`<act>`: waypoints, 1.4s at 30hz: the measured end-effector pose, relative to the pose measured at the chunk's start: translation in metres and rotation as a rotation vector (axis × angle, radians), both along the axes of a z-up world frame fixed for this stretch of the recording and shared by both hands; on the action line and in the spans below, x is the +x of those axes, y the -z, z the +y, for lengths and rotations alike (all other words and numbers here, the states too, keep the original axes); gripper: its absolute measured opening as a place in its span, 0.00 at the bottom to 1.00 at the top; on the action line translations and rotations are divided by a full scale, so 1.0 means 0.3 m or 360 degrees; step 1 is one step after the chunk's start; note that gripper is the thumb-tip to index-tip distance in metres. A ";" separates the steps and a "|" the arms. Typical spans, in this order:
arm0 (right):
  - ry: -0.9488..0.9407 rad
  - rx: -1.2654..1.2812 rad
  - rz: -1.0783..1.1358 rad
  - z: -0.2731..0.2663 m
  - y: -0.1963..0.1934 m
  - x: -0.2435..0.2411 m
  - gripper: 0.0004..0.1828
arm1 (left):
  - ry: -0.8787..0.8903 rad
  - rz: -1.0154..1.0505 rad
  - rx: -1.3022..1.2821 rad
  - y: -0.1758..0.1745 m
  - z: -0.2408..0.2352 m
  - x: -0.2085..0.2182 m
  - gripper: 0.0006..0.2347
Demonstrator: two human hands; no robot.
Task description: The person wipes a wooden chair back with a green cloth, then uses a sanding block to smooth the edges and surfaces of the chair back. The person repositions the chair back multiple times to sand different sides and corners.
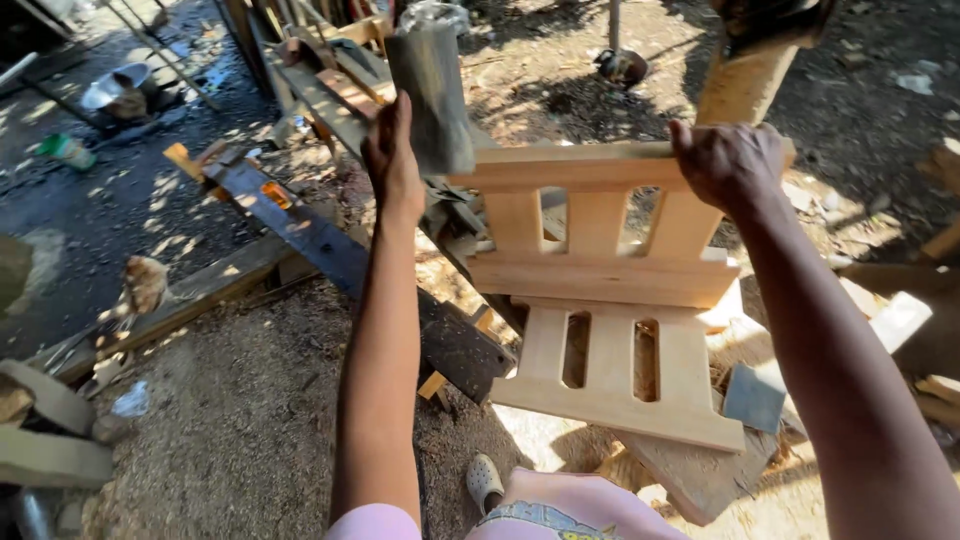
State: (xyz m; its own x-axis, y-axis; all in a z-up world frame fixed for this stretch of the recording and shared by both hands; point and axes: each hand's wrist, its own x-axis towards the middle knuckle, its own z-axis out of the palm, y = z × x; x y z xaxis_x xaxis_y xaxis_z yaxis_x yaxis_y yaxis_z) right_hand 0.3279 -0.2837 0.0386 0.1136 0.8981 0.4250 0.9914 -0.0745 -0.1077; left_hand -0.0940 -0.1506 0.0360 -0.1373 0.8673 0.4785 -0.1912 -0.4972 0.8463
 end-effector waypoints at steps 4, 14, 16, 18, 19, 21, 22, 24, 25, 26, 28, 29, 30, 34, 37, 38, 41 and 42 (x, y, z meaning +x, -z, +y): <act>0.0212 -0.0442 -0.0058 -0.029 -0.043 -0.009 0.46 | 0.0101 -0.0326 -0.0520 0.068 -0.286 -0.002 0.22; 0.0224 -0.0300 0.0052 -0.043 -0.073 -0.027 0.40 | -0.0288 0.0263 -0.0577 0.596 -0.390 0.144 0.17; 0.0318 -0.0356 0.0119 -0.083 -0.061 0.012 0.41 | -0.0380 0.0651 -0.0465 0.587 -0.420 0.215 0.19; 0.0318 -0.0343 0.0111 -0.088 -0.085 -0.032 0.41 | -0.0421 0.0861 -0.0191 0.495 -0.501 0.275 0.13; 0.0314 -0.0327 0.0111 -0.093 -0.085 -0.029 0.41 | -0.0397 0.0863 -0.0174 0.482 -0.501 0.298 0.13; 0.0305 -0.0306 0.0113 -0.109 -0.081 -0.024 0.40 | -0.0682 0.0845 0.0627 0.462 -0.507 0.342 0.11; 0.0299 -0.0299 0.0116 -0.121 -0.079 -0.028 0.40 | -0.0657 0.0846 0.0636 0.469 -0.505 0.363 0.11; 0.0281 -0.0282 0.0111 -0.138 -0.083 -0.033 0.40 | -0.0619 0.0764 0.0550 0.481 -0.500 0.414 0.11; 0.0269 -0.0271 0.0106 -0.136 -0.082 -0.030 0.40 | -0.0602 0.0760 0.0559 0.476 -0.515 0.435 0.11; 0.0258 -0.0260 0.0100 -0.132 -0.081 -0.027 0.40 | -0.0726 0.0865 0.0591 0.471 -0.530 0.455 0.10; 0.0234 -0.0243 0.0093 -0.130 -0.078 -0.027 0.40 | -0.0832 0.0967 0.0629 0.490 -0.558 0.491 0.10; 0.0222 -0.0234 0.0088 -0.129 -0.081 -0.026 0.40 | -0.0824 0.0882 0.0539 0.509 -0.569 0.510 0.12; 0.0209 -0.0225 0.0084 -0.126 -0.082 -0.025 0.40 | -0.0816 0.0797 0.0449 0.529 -0.579 0.529 0.16; 0.0135 -0.0207 0.0072 -0.108 -0.071 -0.015 0.40 | -0.0447 0.0629 0.0081 0.570 -0.644 0.516 0.15; 0.0072 -0.0210 0.0077 -0.065 -0.050 -0.035 0.40 | -0.0041 -0.0002 -0.0453 0.589 -0.641 0.455 0.19; 0.0090 -0.0215 0.0084 -0.070 -0.045 -0.034 0.39 | 0.0176 -0.0343 -0.0529 0.596 -0.638 0.432 0.20; 0.0109 -0.0206 0.0090 -0.062 -0.056 -0.037 0.39 | 0.0647 -0.0770 -0.0675 0.509 -0.674 0.376 0.24; 0.0120 -0.0205 0.0090 -0.060 -0.061 -0.039 0.39 | 0.0908 -0.0851 -0.0764 0.463 -0.702 0.360 0.26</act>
State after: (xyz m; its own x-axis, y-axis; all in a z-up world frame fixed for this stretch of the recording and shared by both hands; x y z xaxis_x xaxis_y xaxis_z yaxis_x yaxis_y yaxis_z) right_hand 0.3163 -0.3017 0.0570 0.2031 0.9328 0.2976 0.9751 -0.1651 -0.1482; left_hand 0.0140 -0.3612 -0.1031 0.2736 0.9608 0.0451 -0.7253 0.1753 0.6657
